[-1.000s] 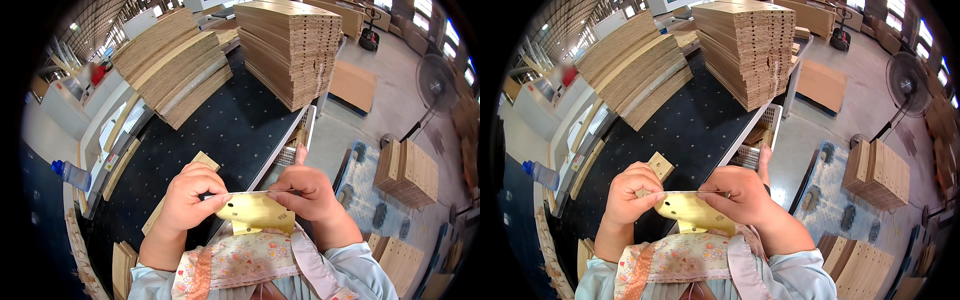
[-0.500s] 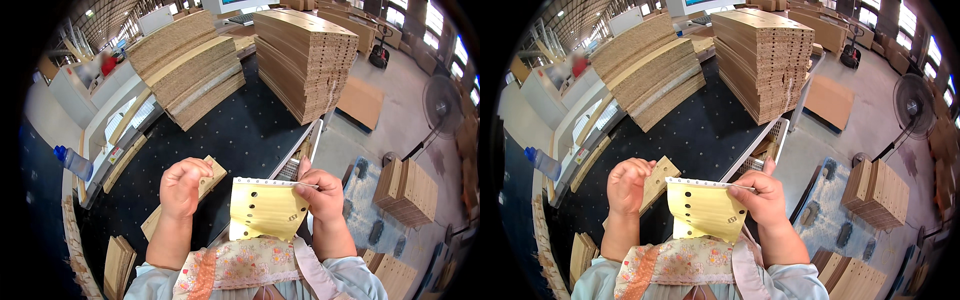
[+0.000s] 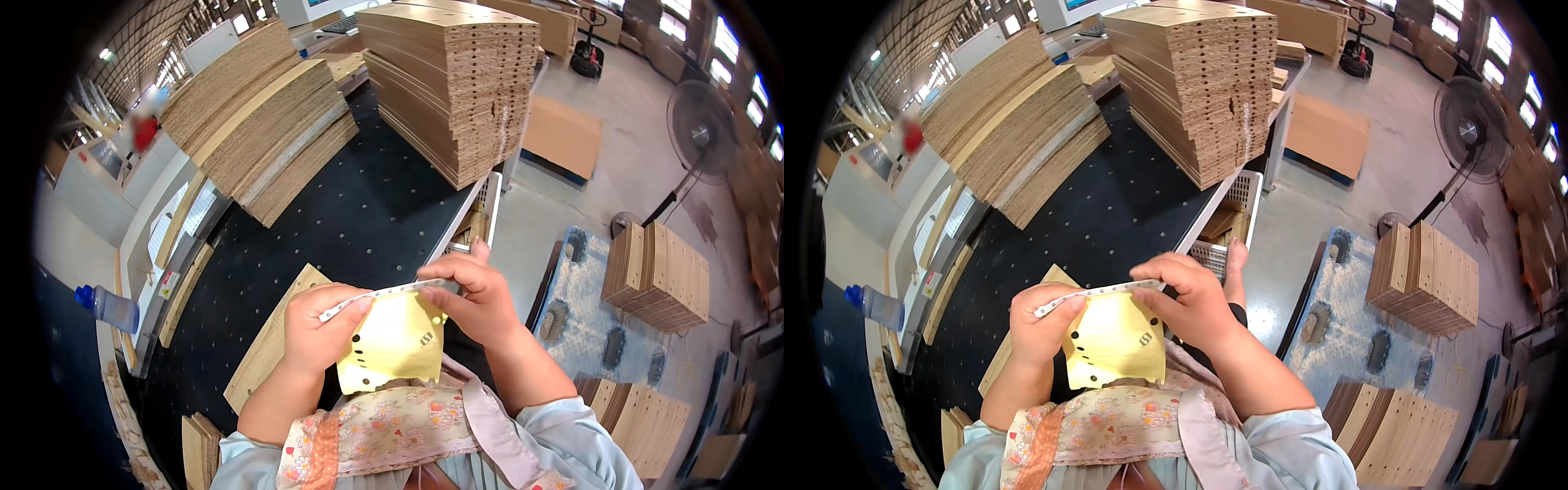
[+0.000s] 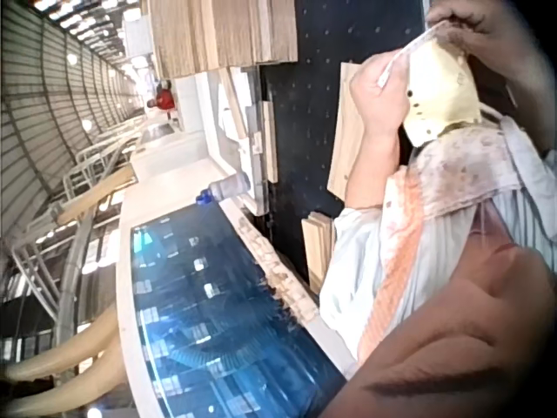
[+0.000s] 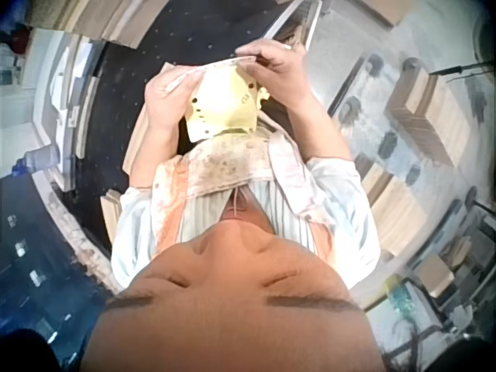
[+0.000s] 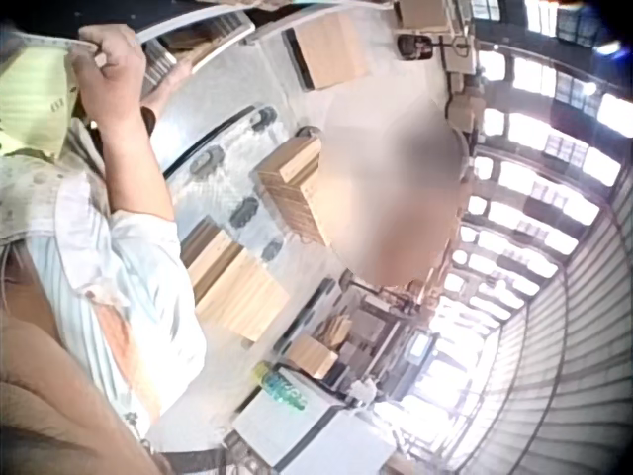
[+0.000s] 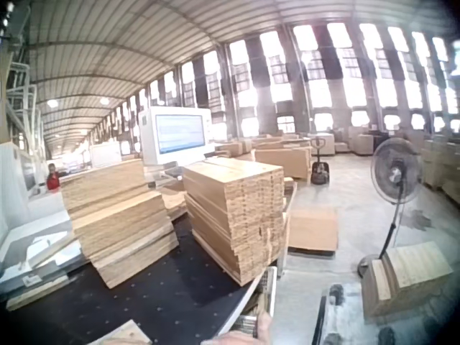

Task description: The person cleans a workbench surface with a compressed air nozzle, then picks up a perforated wooden board and inserts small white plastic fasteners into its holes one by one. The person repeatedly picks fasteners from a yellow pouch and places them into the board, stacking the finished boards on a nearby pile.

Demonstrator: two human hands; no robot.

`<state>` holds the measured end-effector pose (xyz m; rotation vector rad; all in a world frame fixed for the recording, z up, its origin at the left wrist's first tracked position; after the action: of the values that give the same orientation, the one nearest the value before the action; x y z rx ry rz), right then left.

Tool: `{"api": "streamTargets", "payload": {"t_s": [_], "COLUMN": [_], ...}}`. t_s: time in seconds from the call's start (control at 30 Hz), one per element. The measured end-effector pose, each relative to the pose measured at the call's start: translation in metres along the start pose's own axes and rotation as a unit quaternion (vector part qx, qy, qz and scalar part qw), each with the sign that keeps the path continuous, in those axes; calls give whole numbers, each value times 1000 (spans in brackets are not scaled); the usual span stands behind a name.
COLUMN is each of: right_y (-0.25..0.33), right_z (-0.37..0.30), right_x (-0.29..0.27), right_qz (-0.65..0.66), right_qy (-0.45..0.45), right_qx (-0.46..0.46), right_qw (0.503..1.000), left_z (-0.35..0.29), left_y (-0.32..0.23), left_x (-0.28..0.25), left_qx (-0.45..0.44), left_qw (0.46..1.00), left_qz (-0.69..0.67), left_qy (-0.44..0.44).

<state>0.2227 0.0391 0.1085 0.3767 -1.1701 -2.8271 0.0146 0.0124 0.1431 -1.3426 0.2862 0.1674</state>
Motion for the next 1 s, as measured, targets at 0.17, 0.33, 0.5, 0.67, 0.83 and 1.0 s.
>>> {"api": "streamTargets", "payload": {"t_s": [0.17,0.33,0.5,0.67,0.83,1.0], "right_y": [12,12,6,3,0,-2], "right_z": [11,14,9,10,9,6], "right_x": [-5,4,12,14,15,15], "right_qz": [-216,-277,-324,-362,-375,-320], "right_qy": [-22,-10,-27,-15,2,10], "right_qx": [-144,-180,-182,-201,-210,-187], "right_qw": [966,944,928,910,903,929], "left_z": [4,3,2,4,8,5], "left_y": [-6,0,15,27,21,20], "left_x": [4,5,9,14,24,30], "left_qx": [31,-13,-97,-152,-194,-207], "left_qw": [996,998,986,955,921,880], "left_qz": [76,31,-124,-250,-335,-428], "left_qy": [-22,-44,-47,-50,-43,-1]}}
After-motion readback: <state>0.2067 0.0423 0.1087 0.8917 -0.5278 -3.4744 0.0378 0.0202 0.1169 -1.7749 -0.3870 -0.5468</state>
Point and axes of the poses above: each hand's wrist, its own z-axis towards the middle knuckle, its own x-axis out of the palm, y = z × x, the point moved 2 cm from there along z, towards the middle knuckle, and after that the axes turned 9 degrees about -x, right-handed, at the moved point
